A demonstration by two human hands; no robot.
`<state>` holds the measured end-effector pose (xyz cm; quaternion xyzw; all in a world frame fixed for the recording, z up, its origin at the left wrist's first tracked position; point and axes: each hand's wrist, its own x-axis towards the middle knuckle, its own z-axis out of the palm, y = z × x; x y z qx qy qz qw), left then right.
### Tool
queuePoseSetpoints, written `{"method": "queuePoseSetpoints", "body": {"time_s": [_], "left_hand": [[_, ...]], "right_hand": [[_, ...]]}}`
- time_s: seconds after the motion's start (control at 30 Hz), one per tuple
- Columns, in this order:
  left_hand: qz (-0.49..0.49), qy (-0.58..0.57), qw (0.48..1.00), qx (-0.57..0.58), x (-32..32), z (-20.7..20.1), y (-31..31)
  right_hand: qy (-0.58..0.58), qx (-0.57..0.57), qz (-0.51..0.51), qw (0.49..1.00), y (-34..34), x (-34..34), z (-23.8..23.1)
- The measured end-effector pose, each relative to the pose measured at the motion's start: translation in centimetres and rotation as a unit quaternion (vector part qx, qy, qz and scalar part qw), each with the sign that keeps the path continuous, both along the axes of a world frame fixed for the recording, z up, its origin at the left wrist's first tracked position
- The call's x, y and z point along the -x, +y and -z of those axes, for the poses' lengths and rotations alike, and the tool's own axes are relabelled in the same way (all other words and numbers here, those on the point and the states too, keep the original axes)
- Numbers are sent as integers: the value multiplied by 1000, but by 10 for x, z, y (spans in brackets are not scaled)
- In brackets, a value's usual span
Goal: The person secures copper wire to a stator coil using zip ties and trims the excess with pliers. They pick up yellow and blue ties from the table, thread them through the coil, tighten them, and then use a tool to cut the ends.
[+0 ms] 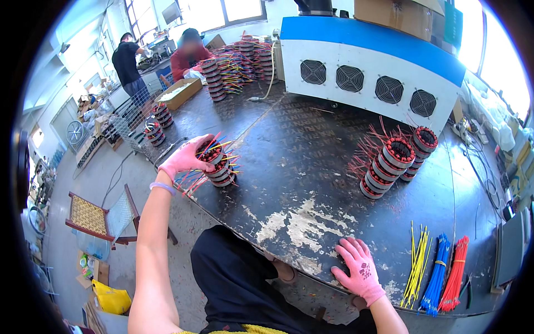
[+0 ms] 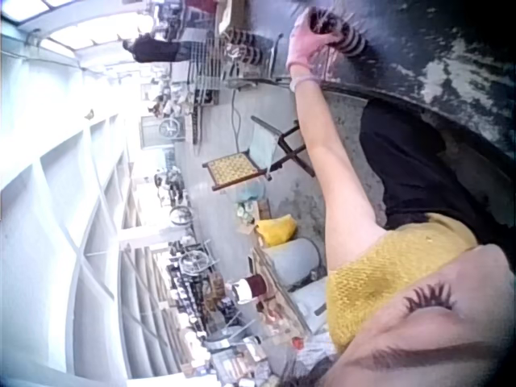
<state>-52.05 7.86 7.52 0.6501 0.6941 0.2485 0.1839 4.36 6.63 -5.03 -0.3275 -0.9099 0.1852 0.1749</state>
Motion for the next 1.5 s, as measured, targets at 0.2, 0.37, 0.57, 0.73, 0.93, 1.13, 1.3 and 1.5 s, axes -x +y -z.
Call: {"method": "queuePoseSetpoints", "body": {"time_s": [0.2, 0.37, 0.57, 0.73, 0.93, 1.13, 1.3, 1.5], "left_hand": [[27, 54, 998, -7, -5, 1, 1], [13, 41, 999, 20, -8, 0, -5], [-52, 167, 981, 82, -31, -3, -4], [-47, 162, 981, 92, -23, -1, 2], [-52, 163, 979, 114, -25, -8, 8], [-48, 173, 982, 67, -21, 5, 3], [-35, 167, 983, 63, -13, 4, 4], [-18, 133, 989, 55, -10, 4, 3]], "right_hand": [[-1, -4, 2, 1000, 0, 0, -1], [10, -5, 1, 1000, -1, 2, 0], [16, -21, 0, 1000, -2, 0, 1], [16, -31, -3, 999, -2, 0, 2], [10, -39, 1, 999, -1, -4, 7], [14, -38, 4, 999, -2, -3, 7], [17, -43, 4, 999, -1, -2, 7], [17, -29, 3, 999, -1, -3, 4]]}}
